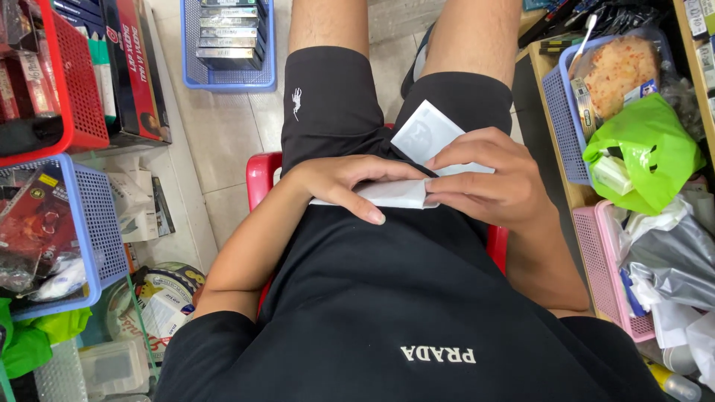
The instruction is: Organizing and inspecting phone screen protectors in a workspace.
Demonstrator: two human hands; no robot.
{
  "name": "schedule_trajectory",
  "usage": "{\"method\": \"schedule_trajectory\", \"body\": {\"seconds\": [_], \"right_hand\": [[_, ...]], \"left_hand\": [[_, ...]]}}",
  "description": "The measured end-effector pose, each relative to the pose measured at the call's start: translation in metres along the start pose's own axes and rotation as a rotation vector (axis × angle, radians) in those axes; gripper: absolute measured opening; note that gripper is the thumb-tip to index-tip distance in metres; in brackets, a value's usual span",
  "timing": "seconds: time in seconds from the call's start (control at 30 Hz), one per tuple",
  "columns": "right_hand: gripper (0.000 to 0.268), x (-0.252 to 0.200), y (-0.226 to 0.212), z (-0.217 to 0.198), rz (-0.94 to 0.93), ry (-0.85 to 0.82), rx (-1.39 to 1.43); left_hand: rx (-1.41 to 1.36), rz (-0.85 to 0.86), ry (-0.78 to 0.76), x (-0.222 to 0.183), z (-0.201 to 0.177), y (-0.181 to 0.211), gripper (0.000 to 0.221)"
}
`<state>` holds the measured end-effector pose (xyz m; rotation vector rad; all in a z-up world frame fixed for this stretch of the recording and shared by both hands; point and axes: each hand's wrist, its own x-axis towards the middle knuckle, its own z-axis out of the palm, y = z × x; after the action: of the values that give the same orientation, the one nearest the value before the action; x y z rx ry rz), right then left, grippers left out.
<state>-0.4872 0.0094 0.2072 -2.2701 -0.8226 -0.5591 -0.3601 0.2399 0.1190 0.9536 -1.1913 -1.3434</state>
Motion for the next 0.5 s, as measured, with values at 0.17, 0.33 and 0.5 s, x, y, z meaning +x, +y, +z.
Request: {"method": "schedule_trajectory", "body": {"seconds": [0.17,0.33,0.5], "right_hand": [[0.027,-0.012,0.023,-0.015,0.195,0.062,0.143],[0.024,-0.033,0.036,-0.019,0.287,0.214,0.273],[0.022,-0.046,0.027,-0.011,0.368,0.317,0.385]], "left_hand": [[0.007,-0.018,0.023,0.006,-0.014,0.004,0.087],[-0.058,-0.004,-0.002,-0.003,-0.024,-0.01,0.083],[-0.042,0.014,0.004,-0.011,-0.018,-0.01,0.085]]}}
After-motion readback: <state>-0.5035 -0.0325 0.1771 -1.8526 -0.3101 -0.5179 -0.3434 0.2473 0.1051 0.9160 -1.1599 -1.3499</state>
